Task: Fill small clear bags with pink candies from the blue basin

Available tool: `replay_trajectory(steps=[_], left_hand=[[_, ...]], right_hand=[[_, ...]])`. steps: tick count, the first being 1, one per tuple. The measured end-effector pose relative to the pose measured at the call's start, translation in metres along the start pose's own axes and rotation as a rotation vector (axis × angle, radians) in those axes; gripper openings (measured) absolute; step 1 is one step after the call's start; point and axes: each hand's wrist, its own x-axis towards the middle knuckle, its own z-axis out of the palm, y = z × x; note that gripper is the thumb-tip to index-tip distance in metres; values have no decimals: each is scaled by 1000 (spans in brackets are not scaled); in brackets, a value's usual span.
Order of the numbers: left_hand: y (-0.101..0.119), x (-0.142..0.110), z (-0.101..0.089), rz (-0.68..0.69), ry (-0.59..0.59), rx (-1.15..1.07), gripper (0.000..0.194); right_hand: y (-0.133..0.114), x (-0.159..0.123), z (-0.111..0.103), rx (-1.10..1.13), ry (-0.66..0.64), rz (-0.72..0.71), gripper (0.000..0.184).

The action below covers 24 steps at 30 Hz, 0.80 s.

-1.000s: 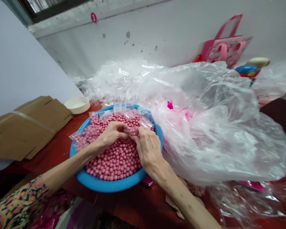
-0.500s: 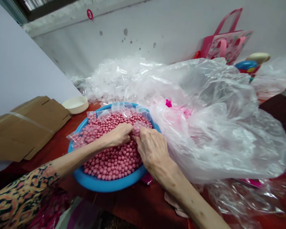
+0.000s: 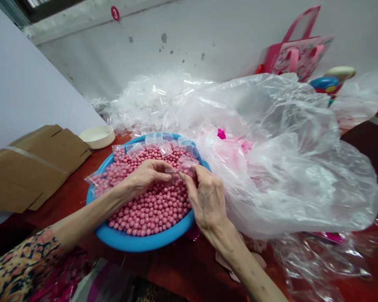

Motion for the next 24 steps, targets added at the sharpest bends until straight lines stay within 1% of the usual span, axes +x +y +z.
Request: replay_trajectory(steps=[3, 6, 9, 12, 13, 15, 17, 18, 19, 21, 22, 24], left_hand=[[5, -7, -4, 6, 51, -84, 21], [10, -15, -10, 4, 70, -113, 23], [14, -21, -17, 3, 76, -92, 22], [11, -24, -19, 18, 100, -15, 20], [9, -24, -18, 29, 110, 23, 21], [4, -23, -15, 56, 122, 121, 32], [0, -24, -12, 95, 115, 259, 44], [0, -25, -11, 121, 102, 343, 44], [1, -27, -11, 147, 85, 434, 39], [5, -32, -14, 195, 52, 617, 16], [8, -36, -16, 214, 38, 699, 13], [11, -42, -18, 241, 18, 830, 25]], right_hand=[[1, -4, 1, 1, 18, -22, 18], [2, -7, 4, 2, 49, -70, 19], [2, -9, 7, 3, 88, -99, 19], [3, -10, 8, -15, 110, -114, 18], [3, -10, 9, -17, 116, -117, 19], [3, -10, 9, -13, 130, -119, 21], [4, -10, 9, -10, 134, -119, 23], [4, -11, 9, -13, 129, -117, 23], [4, -11, 9, -16, 122, -114, 23], [4, -11, 8, -24, 111, -115, 22], [4, -11, 8, -29, 110, -121, 21], [4, -11, 8, -37, 115, -136, 20]])
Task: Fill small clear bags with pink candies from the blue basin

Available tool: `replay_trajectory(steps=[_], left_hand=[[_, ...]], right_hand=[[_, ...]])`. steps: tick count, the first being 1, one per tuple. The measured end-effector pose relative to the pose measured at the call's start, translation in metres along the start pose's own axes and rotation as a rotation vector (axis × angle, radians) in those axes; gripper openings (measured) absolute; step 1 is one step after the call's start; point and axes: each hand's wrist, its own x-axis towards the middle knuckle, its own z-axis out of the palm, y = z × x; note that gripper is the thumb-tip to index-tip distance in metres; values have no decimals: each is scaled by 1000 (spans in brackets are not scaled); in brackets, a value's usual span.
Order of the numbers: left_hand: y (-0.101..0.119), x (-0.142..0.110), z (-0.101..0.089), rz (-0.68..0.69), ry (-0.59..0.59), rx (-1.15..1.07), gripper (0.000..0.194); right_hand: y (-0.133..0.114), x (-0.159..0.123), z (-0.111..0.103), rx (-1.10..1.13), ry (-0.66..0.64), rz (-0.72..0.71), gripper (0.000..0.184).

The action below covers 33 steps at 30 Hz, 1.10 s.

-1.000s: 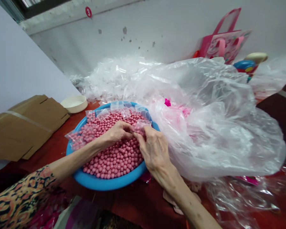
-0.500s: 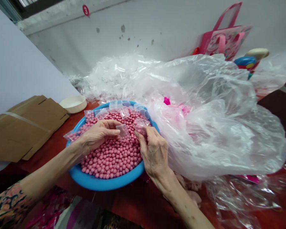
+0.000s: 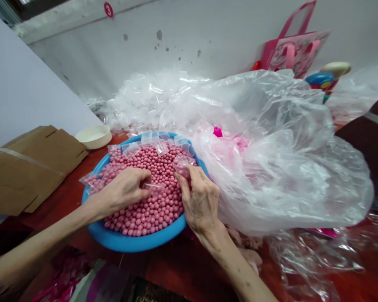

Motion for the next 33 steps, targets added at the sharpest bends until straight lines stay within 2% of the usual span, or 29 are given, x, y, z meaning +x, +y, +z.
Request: replay_trajectory(steps=[3, 8, 12, 16, 23, 29, 33], left_hand=[[2, -6, 4, 48, -40, 99, 29], [4, 4, 30, 142, -112, 62, 23], [-2, 22, 38, 92, -141, -50, 21], [-10, 29, 37, -45, -207, -267, 21], [-4, 17, 32, -246, -169, -575, 12], [9, 6, 18, -308, -70, -643, 14], [10, 5, 11, -306, -5, -542, 14]], right_hand=[[1, 0, 1, -16, 10, -12, 19], [1, 0, 2, -21, -3, -13, 18], [0, 0, 1, -29, 8, -24, 17], [0, 0, 1, -14, 0, 6, 18], [-2, -1, 1, 75, 51, 67, 19], [-2, -3, 1, 98, 83, 84, 17], [-1, -2, 1, 102, 80, 96, 15]])
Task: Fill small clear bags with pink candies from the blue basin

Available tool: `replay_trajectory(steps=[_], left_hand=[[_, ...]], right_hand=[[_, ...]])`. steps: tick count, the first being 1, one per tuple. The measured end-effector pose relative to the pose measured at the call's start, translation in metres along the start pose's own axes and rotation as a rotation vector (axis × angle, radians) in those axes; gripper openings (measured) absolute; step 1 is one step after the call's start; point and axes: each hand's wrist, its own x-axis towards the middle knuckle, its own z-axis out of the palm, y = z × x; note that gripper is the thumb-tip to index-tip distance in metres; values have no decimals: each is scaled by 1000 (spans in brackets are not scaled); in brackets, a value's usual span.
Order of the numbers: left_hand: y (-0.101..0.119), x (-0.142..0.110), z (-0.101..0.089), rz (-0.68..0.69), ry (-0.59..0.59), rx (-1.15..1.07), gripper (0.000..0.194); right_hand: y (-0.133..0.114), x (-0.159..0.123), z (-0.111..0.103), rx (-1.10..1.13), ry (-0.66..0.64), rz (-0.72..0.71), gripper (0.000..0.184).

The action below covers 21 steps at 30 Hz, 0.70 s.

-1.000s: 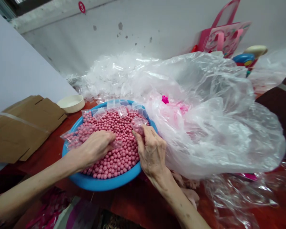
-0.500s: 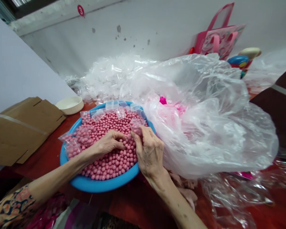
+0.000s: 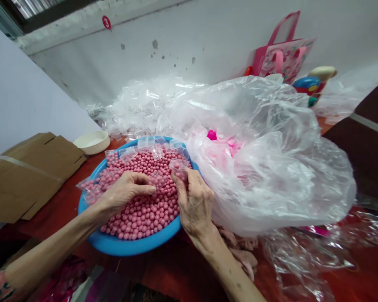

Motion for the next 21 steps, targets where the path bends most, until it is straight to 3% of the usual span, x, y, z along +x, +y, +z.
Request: replay_trajectory(steps=[7, 13, 17, 21], left_hand=[[-14, 14, 10, 78, 77, 216, 21], [-10, 28, 28, 78, 36, 29, 17], [-5, 18, 25, 22, 10, -164, 23], [-3, 1, 20, 84, 95, -246, 27]], right_hand=[[0, -2, 0, 5, -2, -18, 18], [1, -2, 1, -21, 1, -30, 18], [1, -1, 1, 10, 7, -17, 17], [-3, -2, -1, 62, -51, -3, 16]])
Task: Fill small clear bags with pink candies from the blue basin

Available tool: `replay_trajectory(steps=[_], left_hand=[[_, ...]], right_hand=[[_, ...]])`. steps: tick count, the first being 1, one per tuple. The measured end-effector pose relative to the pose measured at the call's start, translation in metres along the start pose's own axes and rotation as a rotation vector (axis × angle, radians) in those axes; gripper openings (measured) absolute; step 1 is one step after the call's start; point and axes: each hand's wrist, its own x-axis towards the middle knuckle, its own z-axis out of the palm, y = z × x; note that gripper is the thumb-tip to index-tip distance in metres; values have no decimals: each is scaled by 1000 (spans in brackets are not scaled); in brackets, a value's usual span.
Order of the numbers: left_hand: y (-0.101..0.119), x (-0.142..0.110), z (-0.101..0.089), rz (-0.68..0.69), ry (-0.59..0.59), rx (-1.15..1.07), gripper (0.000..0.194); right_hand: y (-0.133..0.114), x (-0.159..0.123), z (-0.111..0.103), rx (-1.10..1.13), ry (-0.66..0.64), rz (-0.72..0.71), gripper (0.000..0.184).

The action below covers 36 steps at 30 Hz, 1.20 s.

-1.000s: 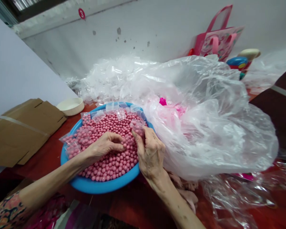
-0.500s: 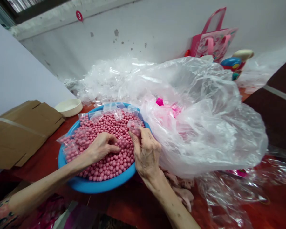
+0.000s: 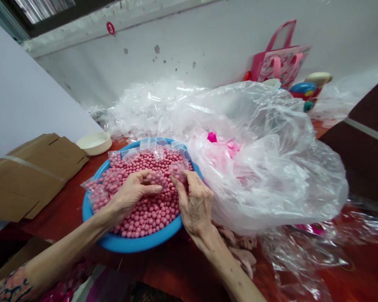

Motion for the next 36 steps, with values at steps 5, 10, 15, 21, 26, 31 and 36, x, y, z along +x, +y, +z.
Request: replay_trajectory(steps=[5, 10, 15, 21, 26, 31, 36], left_hand=[[-1, -6, -3, 99, 44, 40, 23], [6, -12, -10, 178, 34, 206, 21], [13, -23, -22, 163, 48, 381, 20], [14, -28, -30, 29, -32, 315, 10], [16, -38, -29, -107, -80, 143, 16], [17, -43, -31, -168, -49, 137, 16], [16, -46, -34, -222, -34, 135, 17]], right_hand=[[-5, -2, -1, -27, -120, 19, 17], [-6, -3, -1, -28, -132, 5, 17], [-5, -4, 1, -119, -163, -95, 18], [-6, -4, 1, -155, -162, -132, 15], [-6, -4, 2, -173, -159, -144, 12], [-5, -5, 2, -187, -151, -153, 11], [-5, -6, 0, -185, -145, -163, 11]])
